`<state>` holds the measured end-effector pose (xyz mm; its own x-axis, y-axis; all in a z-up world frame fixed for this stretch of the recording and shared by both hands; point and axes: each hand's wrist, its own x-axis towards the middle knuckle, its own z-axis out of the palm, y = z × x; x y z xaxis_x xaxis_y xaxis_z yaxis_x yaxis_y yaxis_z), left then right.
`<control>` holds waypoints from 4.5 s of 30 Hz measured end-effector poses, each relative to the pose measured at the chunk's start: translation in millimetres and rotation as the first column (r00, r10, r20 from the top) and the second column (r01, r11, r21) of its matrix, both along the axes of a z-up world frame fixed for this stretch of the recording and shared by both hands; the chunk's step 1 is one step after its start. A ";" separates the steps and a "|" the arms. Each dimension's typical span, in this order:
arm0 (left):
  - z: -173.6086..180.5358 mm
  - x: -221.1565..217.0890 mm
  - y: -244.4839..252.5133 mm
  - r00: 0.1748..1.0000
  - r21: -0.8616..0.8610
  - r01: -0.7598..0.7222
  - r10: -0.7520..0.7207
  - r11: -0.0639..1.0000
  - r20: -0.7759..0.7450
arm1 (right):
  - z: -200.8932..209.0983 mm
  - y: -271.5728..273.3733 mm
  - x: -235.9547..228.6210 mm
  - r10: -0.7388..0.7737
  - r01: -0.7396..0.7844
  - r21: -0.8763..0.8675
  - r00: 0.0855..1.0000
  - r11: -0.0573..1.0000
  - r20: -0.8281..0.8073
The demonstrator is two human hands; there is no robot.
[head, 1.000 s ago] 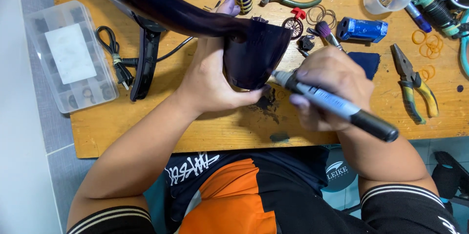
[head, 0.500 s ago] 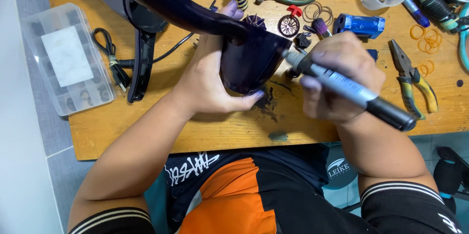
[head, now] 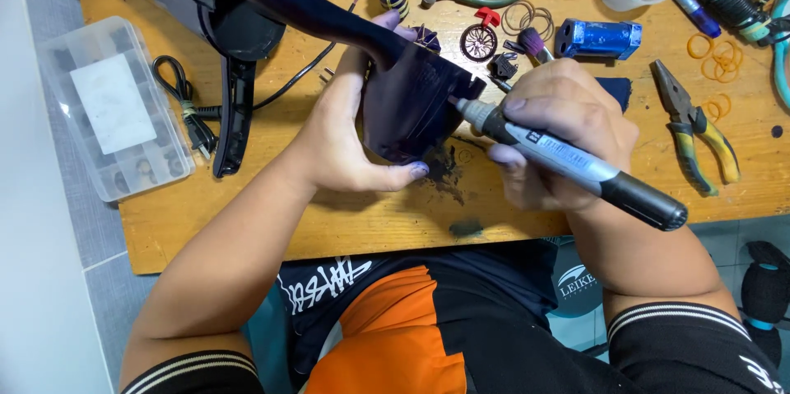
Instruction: Marking the inner edges of a hairdryer component with a black marker on a workbench.
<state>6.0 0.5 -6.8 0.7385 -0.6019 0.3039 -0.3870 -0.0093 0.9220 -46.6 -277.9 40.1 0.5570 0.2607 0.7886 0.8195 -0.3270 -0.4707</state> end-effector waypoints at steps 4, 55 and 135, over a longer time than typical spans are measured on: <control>2.8 -1.5 -0.2 0.997 -0.020 0.032 -0.033 0.999 -0.068 | -22.1 -12.2 10.4 0.007 -0.016 0.105 0.996 0.994 0.086; 2.7 2.6 -6.9 0.975 -0.083 -0.199 0.206 0.976 0.082 | -46.5 -24.7 14.9 -0.002 -0.018 0.094 0.978 0.995 0.210; 14.9 3.4 0.1 0.988 0.100 -0.081 0.067 0.992 0.142 | -22.7 -9.7 10.0 0.086 -0.051 0.203 0.982 0.978 -0.168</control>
<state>9.4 0.7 8.0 0.7377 -0.5812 0.3435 -0.5048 -0.1370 0.8523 -36.6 -287.6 17.4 0.6767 0.1524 0.7203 0.7361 -0.1592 -0.6579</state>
